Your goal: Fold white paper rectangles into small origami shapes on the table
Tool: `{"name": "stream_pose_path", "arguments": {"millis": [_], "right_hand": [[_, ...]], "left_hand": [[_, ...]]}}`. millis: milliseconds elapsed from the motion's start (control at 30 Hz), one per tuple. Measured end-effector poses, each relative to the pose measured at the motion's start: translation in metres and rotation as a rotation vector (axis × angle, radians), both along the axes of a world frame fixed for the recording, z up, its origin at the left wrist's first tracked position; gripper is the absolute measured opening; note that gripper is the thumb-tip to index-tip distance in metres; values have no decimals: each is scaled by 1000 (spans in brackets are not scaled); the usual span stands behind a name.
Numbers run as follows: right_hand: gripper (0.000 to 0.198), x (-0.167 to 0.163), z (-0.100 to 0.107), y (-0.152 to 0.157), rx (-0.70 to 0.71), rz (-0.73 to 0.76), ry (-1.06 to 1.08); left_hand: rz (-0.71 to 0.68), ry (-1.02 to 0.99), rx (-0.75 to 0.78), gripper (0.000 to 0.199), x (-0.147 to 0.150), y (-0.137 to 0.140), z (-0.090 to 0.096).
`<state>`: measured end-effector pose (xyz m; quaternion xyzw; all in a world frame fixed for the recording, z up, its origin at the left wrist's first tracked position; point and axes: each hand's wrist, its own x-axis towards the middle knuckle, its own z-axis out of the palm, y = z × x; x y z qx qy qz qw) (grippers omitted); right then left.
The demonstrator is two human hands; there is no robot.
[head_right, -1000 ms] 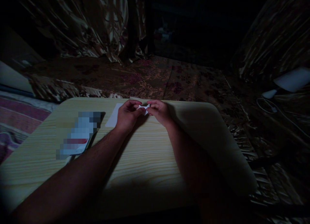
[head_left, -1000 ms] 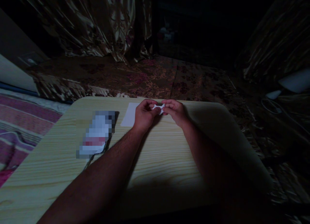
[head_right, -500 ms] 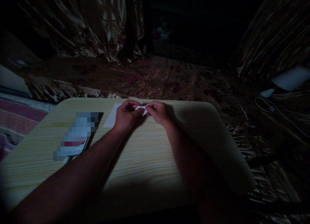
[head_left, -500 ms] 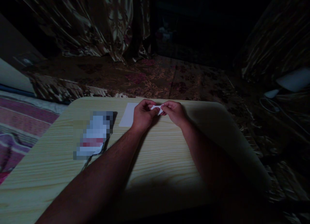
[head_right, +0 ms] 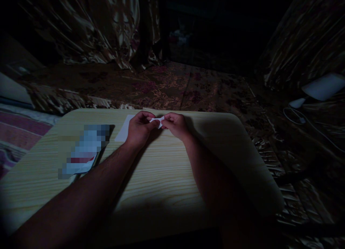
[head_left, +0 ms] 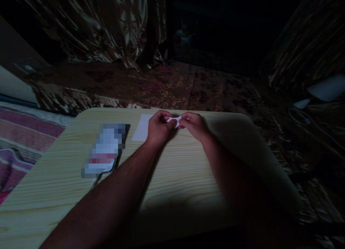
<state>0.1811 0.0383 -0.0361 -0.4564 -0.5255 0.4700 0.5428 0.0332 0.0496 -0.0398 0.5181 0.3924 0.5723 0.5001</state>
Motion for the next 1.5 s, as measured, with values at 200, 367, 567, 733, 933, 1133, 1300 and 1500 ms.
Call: {"name": "stream_pose_path", "arguments": {"millis": [200, 367, 567, 733, 933, 1133, 1300, 1500], "right_hand": [[22, -1, 0, 0, 7, -16, -14], [25, 0, -1, 1, 15, -9, -24], [28, 1, 0, 1, 17, 4, -12], [29, 1, 1, 0, 11, 15, 5], [28, 1, 0, 0, 12, 14, 10], [28, 1, -2, 2, 34, 13, -15], [27, 1, -2, 3, 37, 16, -15], [23, 0, 0, 1, 47, 8, -26]], "left_hand": [[-16, 8, 8, 26, -1, -1, 1], [-19, 10, 6, 28, -1, -2, 2], [-36, -5, 2, 31, 0, -2, 2], [-38, 10, 6, 32, -2, 0, 0], [-46, -6, -20, 34, -2, -1, 2], [-55, -1, -6, 33, -2, -1, 1], [-52, 7, 10, 32, -2, -1, 1], [-44, 29, 23, 31, -2, 0, 0]]}}
